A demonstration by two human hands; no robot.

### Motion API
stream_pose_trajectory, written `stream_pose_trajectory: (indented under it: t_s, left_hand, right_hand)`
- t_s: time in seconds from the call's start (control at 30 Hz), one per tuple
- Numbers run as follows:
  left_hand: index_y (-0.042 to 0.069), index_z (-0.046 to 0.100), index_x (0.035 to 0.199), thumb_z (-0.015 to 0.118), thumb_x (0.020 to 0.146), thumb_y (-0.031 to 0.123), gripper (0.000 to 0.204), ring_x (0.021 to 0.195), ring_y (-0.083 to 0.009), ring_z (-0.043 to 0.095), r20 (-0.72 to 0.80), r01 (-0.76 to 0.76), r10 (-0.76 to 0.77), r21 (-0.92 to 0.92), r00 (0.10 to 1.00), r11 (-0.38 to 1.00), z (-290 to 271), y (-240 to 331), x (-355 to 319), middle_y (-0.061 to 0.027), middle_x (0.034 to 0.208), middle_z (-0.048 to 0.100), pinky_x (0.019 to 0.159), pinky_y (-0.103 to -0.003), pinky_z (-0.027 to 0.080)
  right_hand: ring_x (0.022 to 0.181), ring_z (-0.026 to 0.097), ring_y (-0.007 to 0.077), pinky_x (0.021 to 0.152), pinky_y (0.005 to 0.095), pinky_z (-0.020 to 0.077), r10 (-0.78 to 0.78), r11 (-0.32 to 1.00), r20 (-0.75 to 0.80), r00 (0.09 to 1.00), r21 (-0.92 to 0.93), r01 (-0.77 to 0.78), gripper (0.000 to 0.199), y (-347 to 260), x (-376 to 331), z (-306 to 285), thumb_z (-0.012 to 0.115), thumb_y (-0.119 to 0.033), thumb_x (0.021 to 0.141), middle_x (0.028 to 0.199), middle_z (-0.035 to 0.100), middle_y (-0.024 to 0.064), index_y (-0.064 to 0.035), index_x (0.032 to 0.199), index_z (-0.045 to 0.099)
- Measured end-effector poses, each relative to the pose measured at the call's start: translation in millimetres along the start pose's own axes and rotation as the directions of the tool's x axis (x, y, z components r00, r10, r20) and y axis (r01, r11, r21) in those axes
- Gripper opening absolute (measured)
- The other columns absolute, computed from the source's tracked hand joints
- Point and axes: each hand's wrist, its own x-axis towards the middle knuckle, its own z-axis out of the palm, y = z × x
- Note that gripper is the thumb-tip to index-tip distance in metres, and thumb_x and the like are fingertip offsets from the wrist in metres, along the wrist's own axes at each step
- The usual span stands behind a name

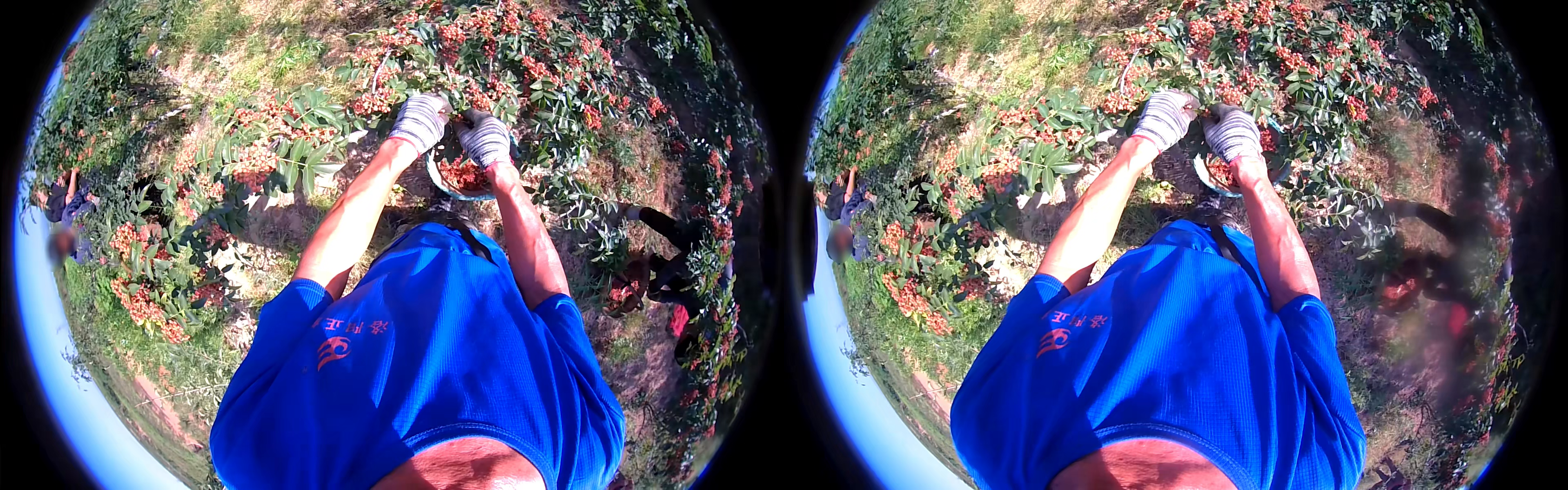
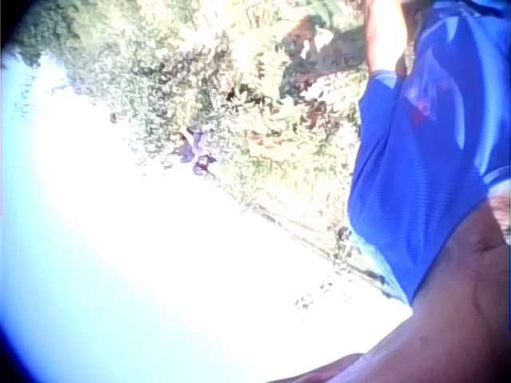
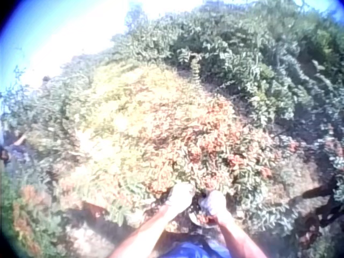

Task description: The person picks clusters of small reddish fruit from tree branches and places them into a basket by hand.

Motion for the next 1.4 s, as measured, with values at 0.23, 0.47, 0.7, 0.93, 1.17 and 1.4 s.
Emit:
stream_pose_trajectory:
  t_s: [0.23, 0.47, 0.7, 0.93, 1.17, 1.4]
  left_hand:
    - [0.008, 0.073, 0.092, 0.063, 0.079, 0.015, 0.019, 0.082, -0.0365, 0.066, -0.033, -0.028, 0.027, -0.015, 0.999, 1.0, 1.1, -0.7, 0.8, -0.0185, 0.088, 0.069, 0.077, -0.043, 0.053]
    - [0.008, 0.07, 0.082, 0.06, 0.079, 0.016, 0.013, 0.075, -0.0384, 0.063, -0.009, -0.065, 0.066, 0.077, 0.998, 0.995, 0.8, -0.2, 4.5, -0.0194, 0.078, 0.065, 0.069, -0.046, 0.051]
    - [0.009, 0.07, 0.08, 0.059, 0.082, 0.017, 0.014, 0.076, -0.039, 0.064, -0.019, -0.052, 0.055, 0.108, 0.998, 0.993, -0.9, 4.1, 5.9, -0.0201, 0.079, 0.065, 0.07, -0.047, 0.051]
    - [0.008, 0.072, 0.088, 0.057, 0.084, 0.014, 0.017, 0.082, -0.0381, 0.066, 0.017, 0.01, -0.013, 0.137, 1.0, 0.991, -0.6, 8.8, 7.3, -0.0197, 0.085, 0.068, 0.073, -0.045, 0.054]
    - [0.012, 0.074, 0.091, 0.059, 0.083, 0.018, 0.018, 0.079, -0.0354, 0.066, 0.089, 0.02, -0.032, 0.132, 0.995, 0.991, -4.0, 0.7, 9.2, -0.0168, 0.084, 0.069, 0.072, -0.043, 0.053]
    - [0.013, 0.074, 0.091, 0.057, 0.083, 0.02, 0.021, 0.078, -0.0355, 0.066, 0.219, -0.159, 0.1, 0.274, 0.971, 0.949, -8.6, -2.0, 20.6, -0.0174, 0.082, 0.068, 0.072, -0.044, 0.053]
  right_hand:
    - [0.085, 0.069, 0.0347, 0.078, 0.0415, 0.0531, 0.065, 0.997, 0.007, 0.998, -0.045, -0.065, 0.033, -1.3, 6.8, 3.5, 0.066, -0.033, 0.081, 0.088, 0.071, 0.0193, -0.0096, 0.104, 0.071]
    - [0.085, 0.068, 0.0357, 0.08, 0.0419, 0.0528, 0.021, 1.0, -0.031, 0.999, 0.006, -0.021, 0.04, 0.5, 3.5, 9.8, 0.065, -0.036, 0.08, 0.089, 0.07, 0.0204, -0.0087, 0.109, 0.07]
    - [0.086, 0.068, 0.0357, 0.078, 0.043, 0.053, 0.025, 0.989, -0.127, 0.992, -0.144, -0.044, 0.037, -7.4, 4.8, 11.9, 0.065, -0.04, 0.081, 0.091, 0.07, 0.0191, -0.0115, 0.103, 0.073]
    - [0.083, 0.068, 0.0341, 0.076, 0.0436, 0.0529, 0.022, 0.998, -0.238, 0.971, -0.054, -0.036, 0.033, -1.3, 16.3, 25.6, 0.066, -0.04, 0.08, 0.089, 0.07, 0.0181, -0.0099, 0.092, 0.073]
    - [0.066, 0.063, 0.0136, 0.063, 0.0258, 0.0505, 0.158, 0.725, 0.107, 0.982, 0.662, -0.189, 0.017, 27.6, 21.3, 28.4, 0.072, -0.015, 0.08, 0.082, 0.071, 0.0031, -0.0019, 0.091, 0.073]
    - [0.074, 0.069, 0.03, 0.071, 0.0387, 0.0534, 0.063, 0.987, 0.012, 0.998, 0.151, -0.064, 0.042, 19.9, 25.0, 16.3, 0.069, -0.041, 0.073, 0.079, 0.071, 0.0173, -0.0076, 0.098, 0.074]
